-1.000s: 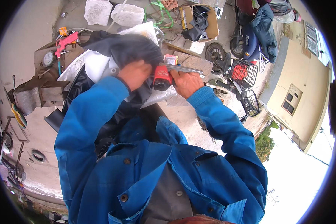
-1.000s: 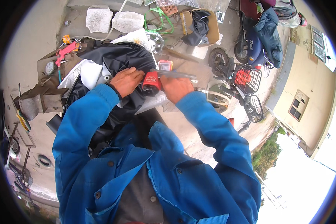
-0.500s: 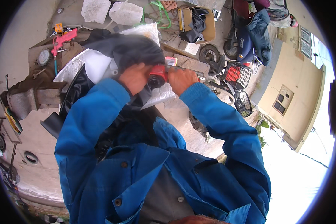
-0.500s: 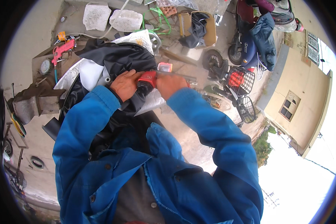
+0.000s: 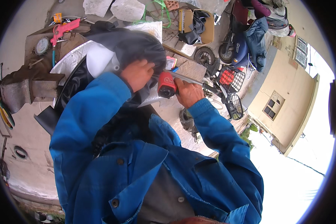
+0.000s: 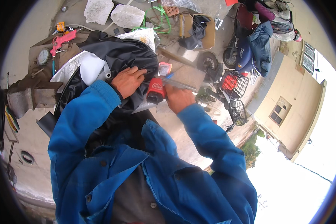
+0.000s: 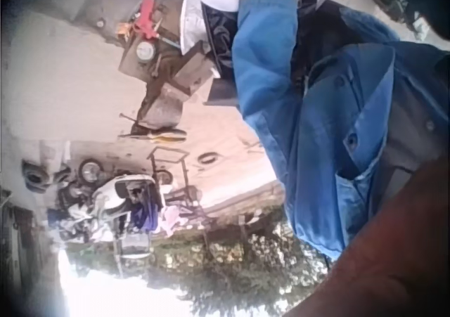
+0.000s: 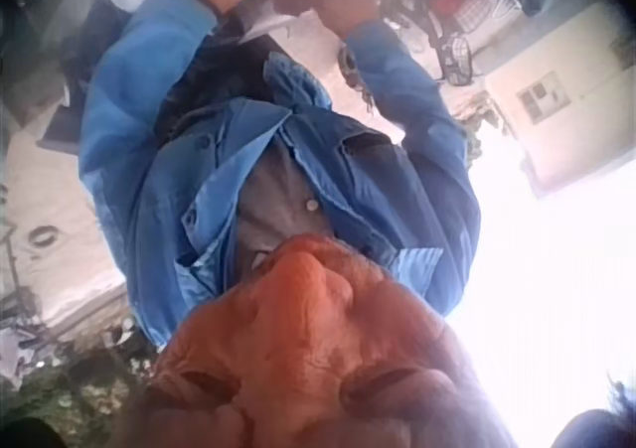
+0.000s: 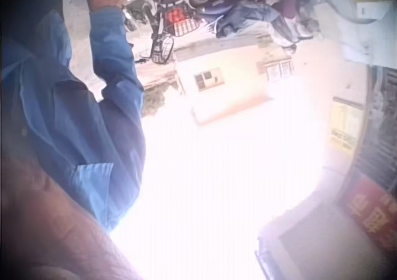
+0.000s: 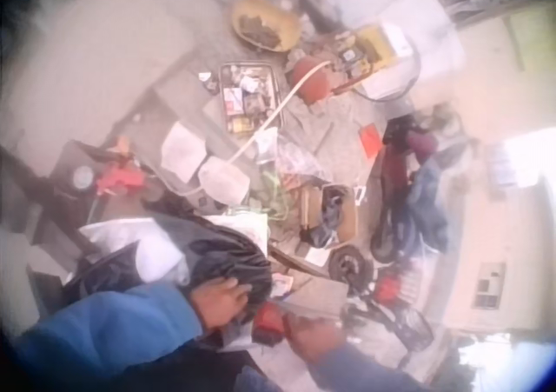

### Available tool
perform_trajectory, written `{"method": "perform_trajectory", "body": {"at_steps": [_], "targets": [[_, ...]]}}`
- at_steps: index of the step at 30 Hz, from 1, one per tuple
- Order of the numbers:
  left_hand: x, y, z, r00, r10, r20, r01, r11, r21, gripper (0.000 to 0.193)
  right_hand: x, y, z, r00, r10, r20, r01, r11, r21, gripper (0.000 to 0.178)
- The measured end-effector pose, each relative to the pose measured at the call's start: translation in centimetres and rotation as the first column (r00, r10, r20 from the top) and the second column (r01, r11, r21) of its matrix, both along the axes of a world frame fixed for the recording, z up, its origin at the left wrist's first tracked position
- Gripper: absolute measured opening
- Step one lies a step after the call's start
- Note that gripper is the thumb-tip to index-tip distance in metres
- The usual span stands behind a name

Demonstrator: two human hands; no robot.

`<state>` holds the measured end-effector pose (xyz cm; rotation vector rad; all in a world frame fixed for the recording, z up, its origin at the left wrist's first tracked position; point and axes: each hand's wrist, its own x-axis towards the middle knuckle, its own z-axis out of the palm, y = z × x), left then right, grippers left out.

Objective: The person stretches a black vinyl cover over a scooter seat and secures it using a red pneumatic staple gun. They repeatedly smooth the material, reposition the seat, and fire staples along the edges to attach the cover.

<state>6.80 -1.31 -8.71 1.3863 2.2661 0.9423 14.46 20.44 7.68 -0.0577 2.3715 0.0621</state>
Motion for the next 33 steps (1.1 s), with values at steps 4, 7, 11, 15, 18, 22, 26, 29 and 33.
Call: {"method": "perform_trajectory", "body": {"at_steps": [4, 7, 11, 15, 18, 22, 26, 29, 33], "targets": [[0.1, 0.1, 0.0, 1.000, 0.003, 0.004, -0.003, 1.000, 0.014, 0.020, -1.6, -0.3, -0.8, 0.995, 0.030, -0.091, -0.037, 0.996, -0.081, 0.018], [0.1, 0.1, -0.2, 1.000, -0.011, 0.002, 0.011, 1.000, 0.007, 0.023, -2.4, -1.7, -0.8, 0.999, -0.008, 0.042, 0.006, 0.998, 0.056, 0.017], [0.6, 0.0, -1.1, 1.000, 0.012, 0.006, -0.012, 1.000, 0.017, 0.035, -4.0, -2.9, -0.7, 0.985, -0.060, 0.163, 0.042, 0.993, 0.110, 0.020], [0.4, -0.3, -1.1, 0.998, -0.041, 0.042, 0.042, 0.999, -0.021, 0.045, -5.0, -4.0, -0.8, 0.976, -0.112, 0.185, 0.089, 0.988, 0.128, 0.021], [0.2, -0.7, -0.9, 0.997, -0.066, 0.040, 0.068, 0.997, -0.041, 0.046, -5.4, -4.2, -0.7, 0.982, -0.088, 0.165, 0.070, 0.991, 0.113, 0.021], [0.2, -0.6, -1.1, 0.999, -0.018, 0.029, 0.019, 0.999, -0.033, 0.042, -6.5, -4.3, -0.6, 0.966, -0.089, 0.243, 0.055, 0.988, 0.141, 0.022], [-0.4, -0.3, 0.0, 0.996, -0.078, 0.050, 0.080, 0.996, -0.034, 0.030, -4.4, -2.3, 0.7, 0.953, -0.254, 0.167, 0.250, 0.967, 0.046, 0.049], [-0.6, -0.1, 0.3, 1.000, 0.000, 0.024, -0.001, 0.999, 0.046, 0.030, 3.2, 1.6, 1.2, 0.946, -0.309, -0.093, 0.291, 0.941, -0.171, 0.084], [-0.1, -0.1, 0.6, 0.996, 0.050, -0.076, -0.046, 0.998, 0.047, 0.028, 11.8, 7.4, -6.9, 0.853, -0.395, -0.340, 0.387, 0.917, -0.093, 0.078]]}}
